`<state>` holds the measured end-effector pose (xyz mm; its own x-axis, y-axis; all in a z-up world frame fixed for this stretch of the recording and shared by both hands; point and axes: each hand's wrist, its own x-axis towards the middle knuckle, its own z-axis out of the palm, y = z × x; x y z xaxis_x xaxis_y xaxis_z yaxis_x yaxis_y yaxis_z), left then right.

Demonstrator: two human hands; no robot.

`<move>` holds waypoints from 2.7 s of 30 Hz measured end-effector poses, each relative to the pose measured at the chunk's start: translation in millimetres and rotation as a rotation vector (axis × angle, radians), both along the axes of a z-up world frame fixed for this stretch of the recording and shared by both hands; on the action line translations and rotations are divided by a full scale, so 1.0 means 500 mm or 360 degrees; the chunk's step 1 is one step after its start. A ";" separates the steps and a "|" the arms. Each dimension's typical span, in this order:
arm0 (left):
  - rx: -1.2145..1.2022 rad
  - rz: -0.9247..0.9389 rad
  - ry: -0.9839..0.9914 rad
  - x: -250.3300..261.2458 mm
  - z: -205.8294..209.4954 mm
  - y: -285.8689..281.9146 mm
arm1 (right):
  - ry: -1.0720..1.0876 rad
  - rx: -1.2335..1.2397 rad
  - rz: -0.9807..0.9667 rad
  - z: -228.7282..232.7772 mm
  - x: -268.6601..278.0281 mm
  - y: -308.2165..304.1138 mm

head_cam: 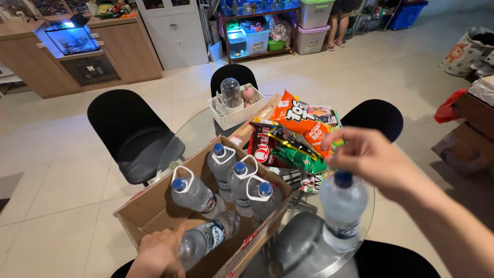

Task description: The recorder unboxes various grocery items, snacks, and water bottles from two cardboard boxes onto a glass table.

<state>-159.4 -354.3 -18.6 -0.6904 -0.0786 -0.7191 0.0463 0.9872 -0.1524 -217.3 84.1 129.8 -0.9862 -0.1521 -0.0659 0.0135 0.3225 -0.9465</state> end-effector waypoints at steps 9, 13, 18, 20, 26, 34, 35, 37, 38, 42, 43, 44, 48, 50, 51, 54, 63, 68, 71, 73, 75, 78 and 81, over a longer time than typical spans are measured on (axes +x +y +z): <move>0.0251 -0.0283 0.1137 0.035 -0.145 -0.066 | -0.0253 0.0135 0.0028 -0.185 -0.094 -0.034; 0.0505 -0.0275 0.1605 0.046 -0.210 -0.098 | -0.0010 0.0164 0.0132 -0.236 -0.175 -0.085; 0.0463 -0.0382 0.1628 0.057 -0.242 -0.152 | 0.0162 0.0287 0.0166 -0.234 -0.237 -0.116; 0.0511 -0.0381 0.1590 0.054 -0.237 -0.163 | 0.0191 0.0337 0.0207 -0.239 -0.239 -0.114; 0.1119 0.0324 0.0918 0.020 -0.093 -0.057 | 0.0133 0.0522 0.0182 -0.238 -0.223 -0.094; 0.1460 0.1160 0.1061 -0.034 0.265 0.151 | 0.0523 0.0562 0.0189 -0.120 -0.114 -0.086; 0.1458 0.1151 0.1065 -0.034 0.310 0.164 | 0.0528 0.0557 0.0183 -0.112 -0.096 -0.086; 0.1501 0.0937 0.1292 -0.024 0.396 0.191 | 0.0518 0.0260 0.0484 -0.099 -0.049 -0.086; 0.1499 0.0936 0.1284 -0.023 0.441 0.213 | 0.0511 0.0258 0.0480 -0.078 -0.018 -0.096; 0.1585 0.0143 0.1494 -0.018 0.610 0.321 | 0.0523 0.0063 0.0795 -0.042 0.069 -0.117; 0.1560 0.0035 0.1473 -0.013 0.644 0.352 | 0.0563 0.0019 0.0852 -0.051 0.088 -0.116; 0.1564 0.0033 0.1475 -0.019 0.658 0.376 | 0.0565 0.0023 0.0850 -0.067 0.089 -0.105; 0.1938 -0.0239 0.1453 -0.061 0.668 0.466 | 0.0619 -0.0245 0.0633 -0.089 0.097 -0.056; 0.2047 -0.0229 0.1349 -0.094 0.645 0.514 | 0.0445 -0.0435 0.0597 -0.105 0.094 -0.020; 0.1963 -0.0230 0.1265 -0.114 0.630 0.538 | 0.0473 -0.0288 0.0377 -0.127 0.087 0.002; 0.1866 -0.0346 0.1183 -0.177 0.537 0.598 | 0.0395 0.0015 0.0016 -0.184 0.063 0.042; 0.1327 -0.0296 0.0800 -0.309 0.249 0.664 | 0.0348 0.0261 -0.0169 -0.420 -0.016 0.010; 0.1329 -0.0087 0.0691 -0.337 0.158 0.647 | 0.0244 0.0149 -0.0143 -0.508 -0.041 -0.008; 0.1354 -0.0112 0.0652 -0.349 0.114 0.639 | 0.0313 0.0201 -0.0141 -0.540 -0.048 -0.005; 0.1439 -0.0095 0.0588 -0.343 0.097 0.634 | 0.0335 0.0245 -0.0179 -0.551 -0.046 0.001; 0.1500 -0.0163 0.0582 -0.329 0.094 0.623 | 0.0180 0.0207 -0.0166 -0.574 -0.043 0.011; 0.1602 -0.0331 0.0669 -0.323 0.071 0.608 | 0.0010 0.0214 -0.0144 -0.596 -0.042 0.025; 0.1662 -0.0361 0.0868 -0.305 0.120 0.570 | 0.0042 0.0235 -0.0086 -0.605 -0.047 0.034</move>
<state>-311.8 -69.0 41.3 -0.8466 0.5315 0.0285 0.4136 0.6232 0.6637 -241.0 101.2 -172.5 -0.9943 -0.0892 -0.0577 0.0106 0.4575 -0.8891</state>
